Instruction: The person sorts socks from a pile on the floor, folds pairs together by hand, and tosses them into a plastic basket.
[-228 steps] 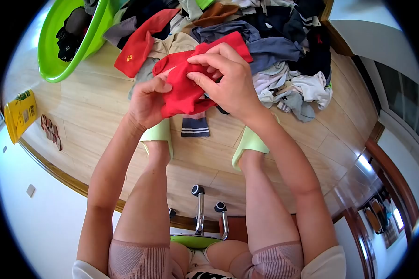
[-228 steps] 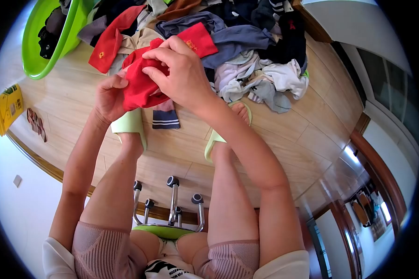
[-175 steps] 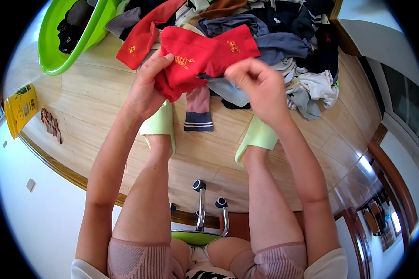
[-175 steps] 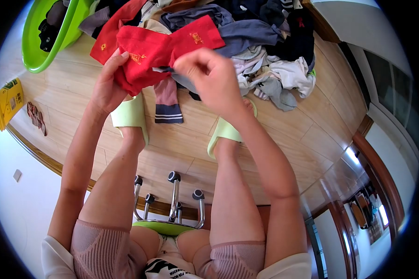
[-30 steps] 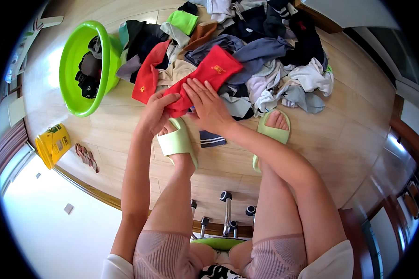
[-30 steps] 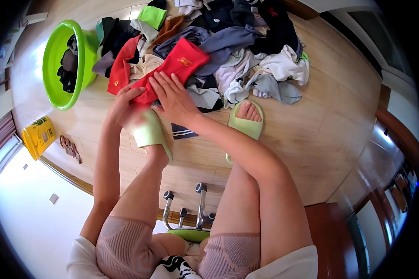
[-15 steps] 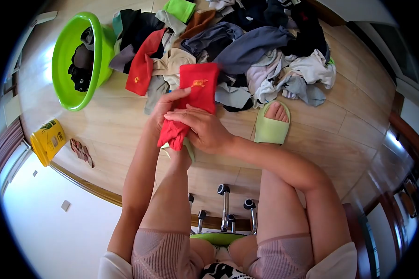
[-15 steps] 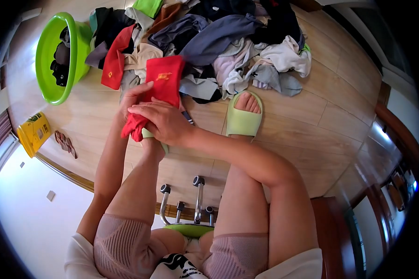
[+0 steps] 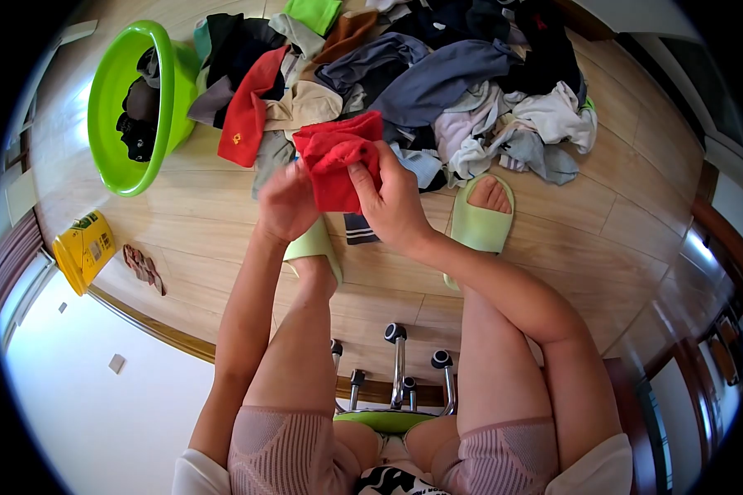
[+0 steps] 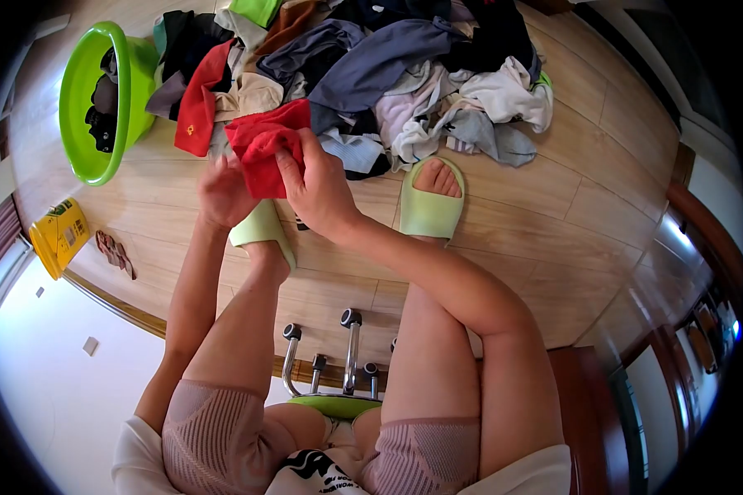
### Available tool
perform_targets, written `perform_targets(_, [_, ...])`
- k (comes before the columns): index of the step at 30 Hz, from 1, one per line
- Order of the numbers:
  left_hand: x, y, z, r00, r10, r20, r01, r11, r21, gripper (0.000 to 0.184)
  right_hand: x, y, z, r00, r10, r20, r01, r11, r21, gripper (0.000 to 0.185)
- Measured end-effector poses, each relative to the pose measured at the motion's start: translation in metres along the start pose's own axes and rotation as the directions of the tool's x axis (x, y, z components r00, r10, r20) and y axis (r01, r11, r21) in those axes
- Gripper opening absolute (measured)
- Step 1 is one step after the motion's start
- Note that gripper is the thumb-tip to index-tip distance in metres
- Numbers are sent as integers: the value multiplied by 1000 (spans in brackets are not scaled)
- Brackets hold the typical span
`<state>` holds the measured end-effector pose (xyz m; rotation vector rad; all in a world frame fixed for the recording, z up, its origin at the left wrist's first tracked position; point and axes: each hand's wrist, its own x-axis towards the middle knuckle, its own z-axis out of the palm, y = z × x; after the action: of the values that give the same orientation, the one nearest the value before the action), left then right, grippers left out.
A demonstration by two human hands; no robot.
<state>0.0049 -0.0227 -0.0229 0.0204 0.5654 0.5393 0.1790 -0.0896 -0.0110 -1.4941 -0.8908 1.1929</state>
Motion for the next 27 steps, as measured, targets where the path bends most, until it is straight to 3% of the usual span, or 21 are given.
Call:
perform_targets(3, [-1,-4,14,997,77,11,-74,906,418,46,-1,5,-1,1000,-14,8,15,999,-48,22])
perform_targets(6, [0,-10,5,975,150,-163,-46,858,511,46,-1,1,-4,999,-46,1,45,991,-124,31])
perform_targets(11, [-7,-2,-3,988,135,-81,-78,865,495,43,10,-2,-12,970,-166,-178,109,950,-294,58])
perform_targets(12, [-8,0,-2,991,118,-68,-68,861,504,43,14,4,-16,987,-77,-139,45,974,-222,58])
perform_targets(15, [-7,2,11,991,102,-81,-36,812,583,50,29,6,-30,951,114,288,-189,951,246,44])
perform_targets(16, [-6,2,15,990,114,-82,-46,816,576,47,27,-3,-31,934,192,302,-270,931,246,33])
perform_targets(18, [-3,-1,21,987,136,-85,-65,823,564,44,26,5,-26,966,77,246,-130,970,207,30])
perform_targets(22, [-3,-8,9,951,95,-295,-11,962,275,40,25,11,-19,989,-100,110,82,985,153,25])
perform_targets(25, [-6,-15,15,947,-27,-320,23,1000,-17,43,31,12,-21,925,-372,72,379,916,-130,22])
perform_targets(27, [-6,-19,21,923,-60,-379,21,994,-106,45,29,12,-21,912,-401,82,409,890,-200,23])
